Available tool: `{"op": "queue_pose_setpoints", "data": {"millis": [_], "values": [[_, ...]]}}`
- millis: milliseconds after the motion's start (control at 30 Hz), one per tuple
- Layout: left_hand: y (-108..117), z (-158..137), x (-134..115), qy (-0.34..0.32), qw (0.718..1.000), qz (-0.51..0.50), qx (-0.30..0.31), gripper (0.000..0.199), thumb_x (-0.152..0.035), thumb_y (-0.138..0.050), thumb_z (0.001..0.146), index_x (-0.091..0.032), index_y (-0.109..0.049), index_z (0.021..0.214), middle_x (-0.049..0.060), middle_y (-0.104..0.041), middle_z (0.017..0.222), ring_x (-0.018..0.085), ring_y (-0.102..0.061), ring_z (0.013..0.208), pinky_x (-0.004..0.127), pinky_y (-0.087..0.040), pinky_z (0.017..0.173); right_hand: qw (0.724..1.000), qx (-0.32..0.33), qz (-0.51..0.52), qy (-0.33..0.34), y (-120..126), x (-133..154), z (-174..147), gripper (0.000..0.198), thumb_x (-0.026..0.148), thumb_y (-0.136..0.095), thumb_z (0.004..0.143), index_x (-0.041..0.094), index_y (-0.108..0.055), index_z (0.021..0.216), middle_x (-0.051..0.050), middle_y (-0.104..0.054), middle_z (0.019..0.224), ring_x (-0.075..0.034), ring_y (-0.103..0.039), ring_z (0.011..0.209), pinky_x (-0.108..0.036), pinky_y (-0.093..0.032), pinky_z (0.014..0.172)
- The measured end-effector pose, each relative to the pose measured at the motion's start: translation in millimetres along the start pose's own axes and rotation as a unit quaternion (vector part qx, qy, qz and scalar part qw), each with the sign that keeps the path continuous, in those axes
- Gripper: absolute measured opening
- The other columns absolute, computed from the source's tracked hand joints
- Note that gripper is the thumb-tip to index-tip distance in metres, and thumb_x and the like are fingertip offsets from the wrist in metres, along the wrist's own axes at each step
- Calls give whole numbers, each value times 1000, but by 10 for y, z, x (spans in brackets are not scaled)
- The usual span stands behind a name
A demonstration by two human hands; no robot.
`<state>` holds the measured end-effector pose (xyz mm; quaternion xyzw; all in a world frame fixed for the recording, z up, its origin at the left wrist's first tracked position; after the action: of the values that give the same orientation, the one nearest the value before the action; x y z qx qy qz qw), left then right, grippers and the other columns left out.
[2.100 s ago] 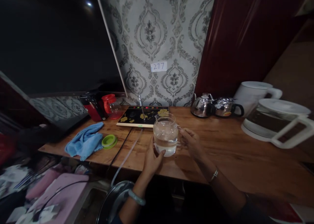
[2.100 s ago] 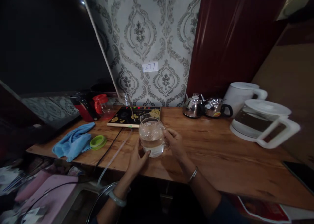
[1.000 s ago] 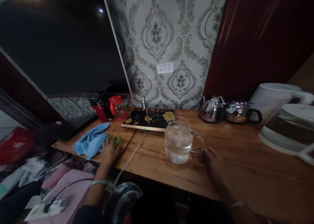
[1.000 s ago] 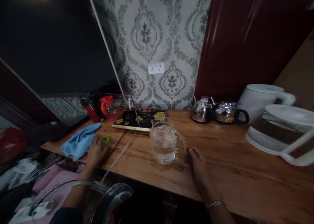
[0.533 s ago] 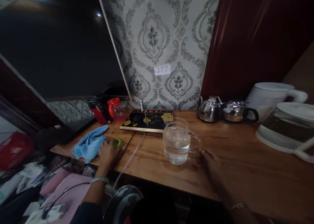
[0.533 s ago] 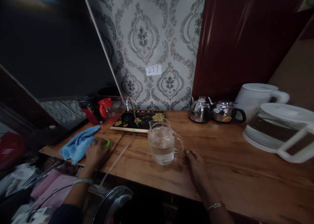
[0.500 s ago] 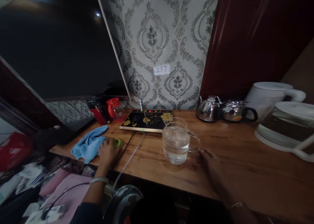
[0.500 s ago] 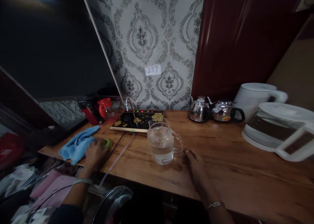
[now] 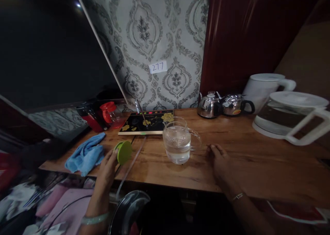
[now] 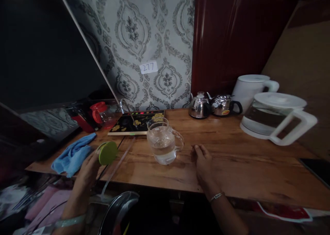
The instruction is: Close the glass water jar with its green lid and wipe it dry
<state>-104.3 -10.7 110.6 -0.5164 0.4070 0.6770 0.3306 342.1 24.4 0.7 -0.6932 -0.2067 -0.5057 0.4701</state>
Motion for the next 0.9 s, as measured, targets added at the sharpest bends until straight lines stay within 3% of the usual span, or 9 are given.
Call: {"op": "queue_pose_setpoints", "data": {"millis": [100, 200, 300, 367, 433, 500, 633, 767, 900], "values": [[-333, -269, -149, 15, 995, -82, 48, 69, -68, -74, 68, -13, -74, 111, 15, -74, 117, 32, -65, 117, 42, -49, 105, 996, -34, -46, 67, 40, 250, -180, 35, 54, -78, 71, 22, -67, 78, 3, -62, 66, -13, -55, 60, -24, -45, 57], [-713, -426, -345, 35, 982, -144, 120, 65, -66, -74, 71, -13, -76, 108, 16, -76, 112, 34, -65, 117, 45, -51, 102, 986, 4, -101, 133, -61, 557, -422, 31, 53, -74, 76, 23, -68, 77, 1, -63, 67, -16, -57, 61, -28, -47, 58], [-1038, -486, -657, 10, 966, -197, 168, 58, -62, -74, 75, -13, -77, 105, 16, -76, 110, 34, -65, 118, 44, -52, 100, 959, 97, -162, 214, -315, 893, -636, 21, 46, -74, 79, 25, -71, 81, -2, -68, 75, -20, -63, 69, -35, -54, 69], [-1203, -517, -861, -13, 958, -228, 174, 53, -60, -73, 76, -15, -78, 104, 14, -76, 110, 33, -65, 119, 42, -53, 100, 918, 167, -210, 293, -544, 1123, -765, 20, 39, -71, 84, 28, -72, 99, -5, -71, 91, -23, -67, 80, -40, -56, 77], [-1355, -586, -1015, -33, 950, -251, 181, 49, -58, -72, 79, -17, -77, 105, 12, -76, 112, 33, -64, 121, 42, -54, 100, 853, 242, -249, 389, -789, 1325, -908, 46, 37, -69, 86, 30, -61, 130, -9, -65, 126, -29, -66, 104, -47, -57, 89], [-1512, -702, -1088, -33, 941, -270, 202, 47, -57, -69, 83, -19, -76, 110, 11, -75, 117, 32, -63, 123, 42, -53, 102, 789, 288, -286, 461, -985, 1453, -1026, 70, 36, -71, 86, 32, -42, 149, -11, -46, 151, -35, -53, 130, -56, -50, 103], [-1785, -969, -1034, 13, 915, -314, 253, 48, -55, -67, 86, -21, -74, 120, 11, -73, 124, 32, -62, 126, 45, -51, 107, 706, 335, -348, 518, -1210, 1504, -1160, 86, 32, -72, 86, 38, -24, 157, -8, -30, 163, -40, -37, 145, -63, -40, 114], [-1879, -1079, -960, 26, 908, -338, 246, 49, -54, -66, 88, -22, -72, 124, 9, -69, 133, 30, -59, 130, 44, -47, 111, 687, 346, -366, 524, -1254, 1479, -1202, 87, 31, -70, 87, 36, -22, 159, -9, -33, 161, -39, -37, 145, -63, -38, 116], [-1905, -1107, -966, 15, 906, -331, 262, 53, -56, -65, 88, -23, -70, 128, 11, -67, 135, 31, -59, 131, 44, -49, 110, 717, 324, -346, 511, -1253, 1575, -1074, 79, 33, -67, 89, 33, -29, 157, -11, -37, 157, -37, -39, 144, -61, -36, 117]]}}
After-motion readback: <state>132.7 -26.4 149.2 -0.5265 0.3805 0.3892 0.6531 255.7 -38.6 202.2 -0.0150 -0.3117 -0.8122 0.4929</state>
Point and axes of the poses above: each hand's wrist, its own z-axis towards the middle knuckle, its own y-axis out of the back of the hand, x = y × z, the point moved 6 cm from there along z, towards the middle knuckle
